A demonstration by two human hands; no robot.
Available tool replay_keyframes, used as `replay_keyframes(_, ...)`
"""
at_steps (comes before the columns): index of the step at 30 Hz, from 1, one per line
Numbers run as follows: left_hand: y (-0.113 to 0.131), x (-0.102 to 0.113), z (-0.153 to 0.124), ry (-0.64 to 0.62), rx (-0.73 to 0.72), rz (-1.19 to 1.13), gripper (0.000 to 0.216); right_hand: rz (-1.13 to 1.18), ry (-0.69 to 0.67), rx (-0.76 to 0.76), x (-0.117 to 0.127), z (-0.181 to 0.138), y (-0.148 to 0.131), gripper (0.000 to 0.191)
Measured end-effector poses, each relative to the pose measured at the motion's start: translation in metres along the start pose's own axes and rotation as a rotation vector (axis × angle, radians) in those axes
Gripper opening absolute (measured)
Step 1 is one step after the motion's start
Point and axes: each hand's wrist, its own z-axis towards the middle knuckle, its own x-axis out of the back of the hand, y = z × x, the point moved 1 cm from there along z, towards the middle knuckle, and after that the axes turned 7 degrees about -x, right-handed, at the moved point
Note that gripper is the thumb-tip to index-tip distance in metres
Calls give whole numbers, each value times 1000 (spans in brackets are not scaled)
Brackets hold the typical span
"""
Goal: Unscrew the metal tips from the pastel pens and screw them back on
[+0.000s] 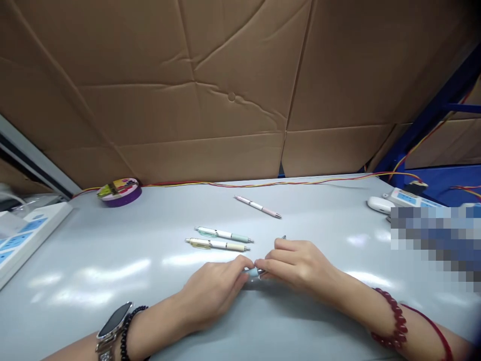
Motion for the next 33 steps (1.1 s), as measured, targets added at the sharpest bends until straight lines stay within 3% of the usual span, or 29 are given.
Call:
replay_keyframes(3,0,-1,1,4,25,52,13,93,-188,-134,0,1,-2,40)
replay_keyframes(6,-1,-3,1,-17,79,110,12,142,-289,-233,-3,1,-7,48)
replay_keyframes(9,-3,-5,1,-5,83,125,17,185,-237,-288,-5,0,-8,44)
replay_keyframes(13,-7,-4,2,4,92,120,31,281,-133,-321,-5,-1,-3,23)
replay_keyframes(16,-8,-3,3,-5,94,126,34,324,-178,-319,-5,-1,-2,10)
replay_keyframes(19,-7,-2,3,2,69,100,32,327,-223,-307,-4,-1,-2,12)
replay_keyframes(26,-8,-2,1,184,-113,60,36,313,-98,-312,4,2,4,34)
replay_keyframes(33,-7,0,1,249,-181,59,36,334,-66,-260,8,2,1,45)
